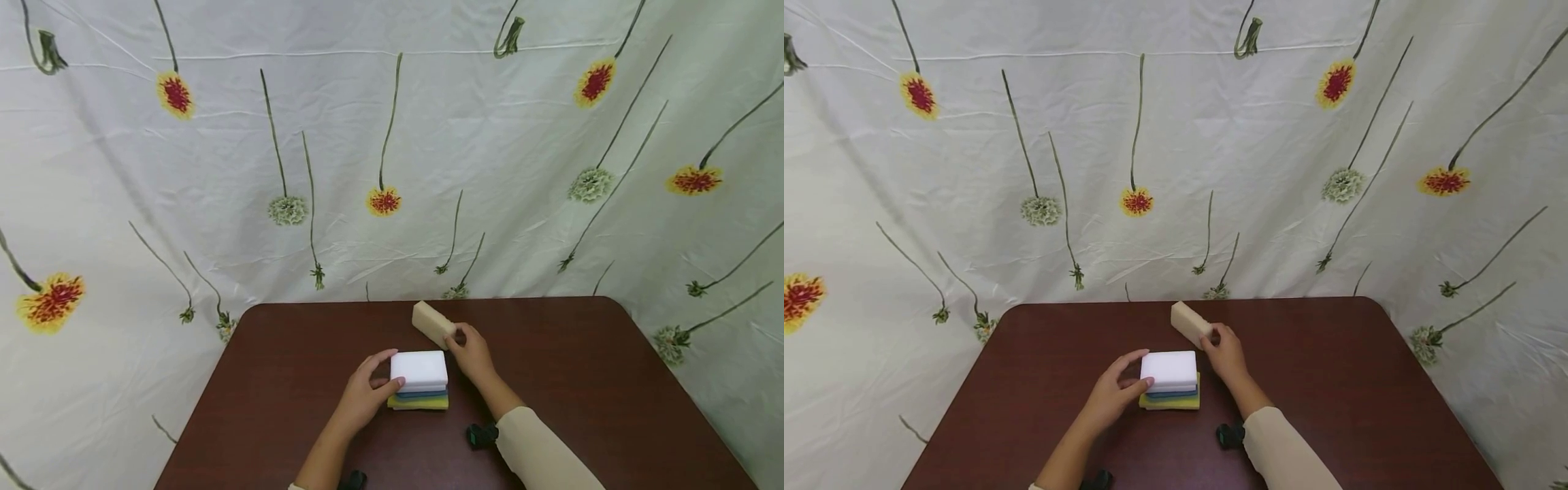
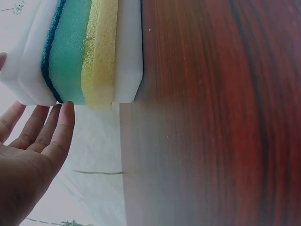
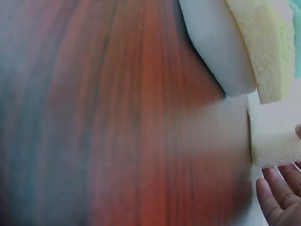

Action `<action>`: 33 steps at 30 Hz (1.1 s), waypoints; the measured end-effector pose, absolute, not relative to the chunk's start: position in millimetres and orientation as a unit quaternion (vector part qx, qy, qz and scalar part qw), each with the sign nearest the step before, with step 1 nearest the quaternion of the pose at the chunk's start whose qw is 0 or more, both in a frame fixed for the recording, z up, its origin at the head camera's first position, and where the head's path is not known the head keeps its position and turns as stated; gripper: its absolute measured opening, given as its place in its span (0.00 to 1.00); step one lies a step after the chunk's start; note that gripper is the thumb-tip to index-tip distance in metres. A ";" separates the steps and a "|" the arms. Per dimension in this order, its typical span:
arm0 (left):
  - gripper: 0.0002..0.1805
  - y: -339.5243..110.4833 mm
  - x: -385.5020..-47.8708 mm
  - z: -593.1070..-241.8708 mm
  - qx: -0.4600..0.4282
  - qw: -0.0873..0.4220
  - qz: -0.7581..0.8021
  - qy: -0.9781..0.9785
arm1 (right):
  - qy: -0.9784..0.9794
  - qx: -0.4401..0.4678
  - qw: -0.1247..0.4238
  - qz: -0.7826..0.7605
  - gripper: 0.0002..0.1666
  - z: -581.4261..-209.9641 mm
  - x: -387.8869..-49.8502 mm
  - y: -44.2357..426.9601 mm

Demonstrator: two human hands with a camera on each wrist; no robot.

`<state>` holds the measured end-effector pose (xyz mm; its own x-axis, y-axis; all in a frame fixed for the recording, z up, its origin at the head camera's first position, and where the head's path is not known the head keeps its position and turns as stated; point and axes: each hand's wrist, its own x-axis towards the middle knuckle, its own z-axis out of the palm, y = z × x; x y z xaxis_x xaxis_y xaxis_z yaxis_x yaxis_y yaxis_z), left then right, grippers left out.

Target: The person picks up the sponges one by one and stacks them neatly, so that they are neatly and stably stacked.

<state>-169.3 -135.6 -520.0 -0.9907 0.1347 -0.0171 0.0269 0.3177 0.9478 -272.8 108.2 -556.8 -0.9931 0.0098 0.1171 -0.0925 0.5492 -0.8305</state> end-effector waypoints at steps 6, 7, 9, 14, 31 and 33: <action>0.32 -135.0 -169.5 -521.2 0.052 0.048 0.586 0.807 | -0.873 0.022 0.057 0.483 0.21 -557.0 -272.0 112.1; 0.32 -134.9 -169.3 -521.3 0.052 0.048 0.587 0.806 | -0.872 0.021 0.058 0.486 0.21 -556.7 -271.7 112.7; 0.33 -135.0 -168.8 -521.3 0.052 0.049 0.589 0.805 | -0.870 0.024 0.060 0.490 0.21 -555.1 -270.4 113.9; 0.34 -135.7 -168.4 -521.2 0.050 0.052 0.589 0.805 | -0.867 0.034 0.060 0.493 0.21 -548.6 -266.4 118.5; 0.36 -136.1 -169.0 -519.1 0.045 0.049 0.589 0.806 | -0.827 0.066 0.073 0.553 0.22 -529.7 -248.2 127.9; 0.36 -136.2 -169.1 -519.2 0.046 0.049 0.587 0.807 | -0.825 0.066 0.076 0.556 0.22 -527.4 -245.5 128.8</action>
